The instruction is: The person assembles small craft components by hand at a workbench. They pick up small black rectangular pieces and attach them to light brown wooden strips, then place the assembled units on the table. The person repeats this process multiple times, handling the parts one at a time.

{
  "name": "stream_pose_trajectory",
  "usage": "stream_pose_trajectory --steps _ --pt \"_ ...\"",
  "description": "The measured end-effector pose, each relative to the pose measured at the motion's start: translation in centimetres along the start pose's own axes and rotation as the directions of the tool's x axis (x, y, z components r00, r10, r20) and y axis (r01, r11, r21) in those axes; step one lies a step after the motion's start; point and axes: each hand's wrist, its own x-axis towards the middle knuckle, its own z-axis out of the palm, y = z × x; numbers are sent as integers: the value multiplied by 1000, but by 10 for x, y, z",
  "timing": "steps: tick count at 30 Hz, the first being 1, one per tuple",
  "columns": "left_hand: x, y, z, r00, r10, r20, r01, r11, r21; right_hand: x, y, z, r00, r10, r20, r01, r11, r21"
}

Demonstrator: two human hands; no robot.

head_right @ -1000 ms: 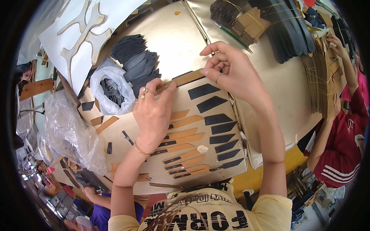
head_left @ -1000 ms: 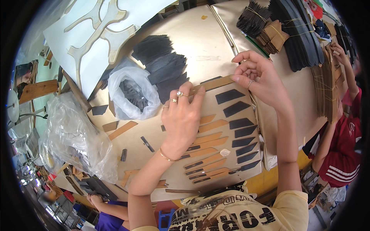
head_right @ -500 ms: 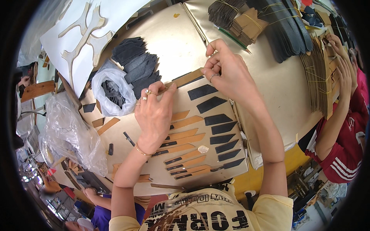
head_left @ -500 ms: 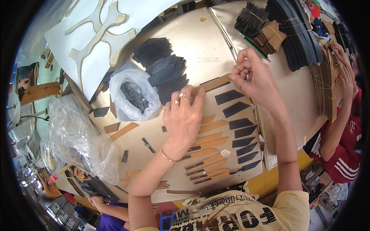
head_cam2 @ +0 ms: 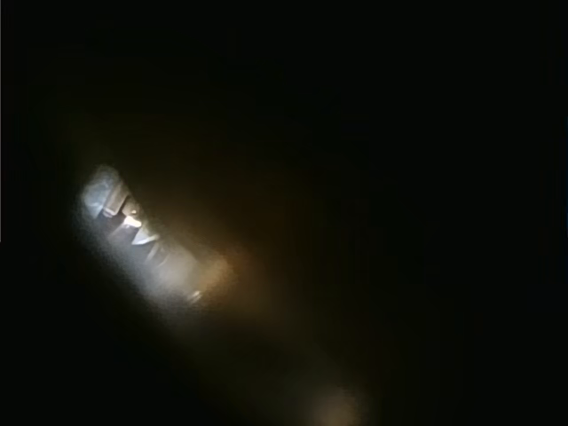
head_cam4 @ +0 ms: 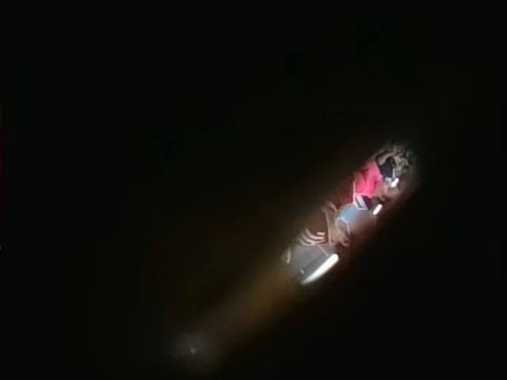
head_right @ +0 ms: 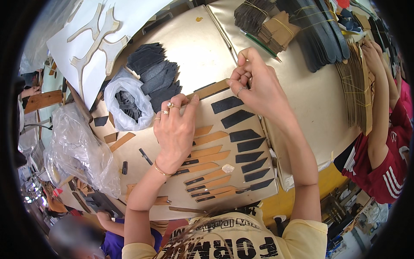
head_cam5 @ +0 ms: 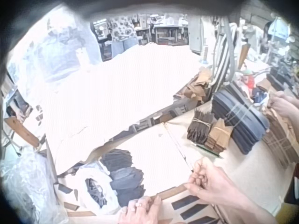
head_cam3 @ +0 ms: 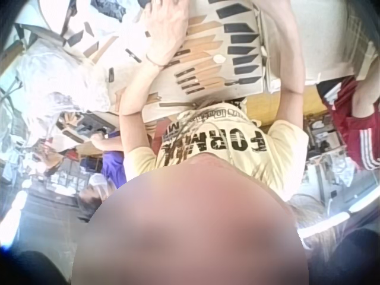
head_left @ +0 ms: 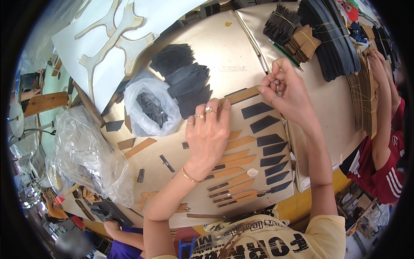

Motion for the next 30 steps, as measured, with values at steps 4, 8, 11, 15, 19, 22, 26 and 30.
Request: stream_pose_trajectory --steps 4,8,11,15,19,22,26,30 --pt "0 0 -1 1000 -3 4 3 1000 -5 1 -1 1 1000 -6 -11 5 998 -59" --pt "0 0 -1 1000 -3 10 3 1000 -12 2 0 3 1000 11 -10 -11 999 -41" --pt "0 -1 -1 1000 1 5 -1 1000 -12 1 2 5 999 -23 -27 22 999 -48" --pt "-1 -1 -3 999 14 41 -14 1000 -20 -9 7 8 986 -167 -7 156 930 -332" --pt "-5 3 -6 995 -10 98 14 999 -41 -29 16 24 858 -509 68 362 506 -783" --pt "-6 6 -7 995 -53 88 59 996 -64 -34 16 32 815 -560 148 332 244 -911" --pt "-5 -13 -14 980 -111 166 174 881 -441 -33 0 37 846 -473 246 346 135 -929" --pt "-27 -44 -39 916 -401 25 282 597 -751 -39 -21 24 876 -458 150 360 416 -835"
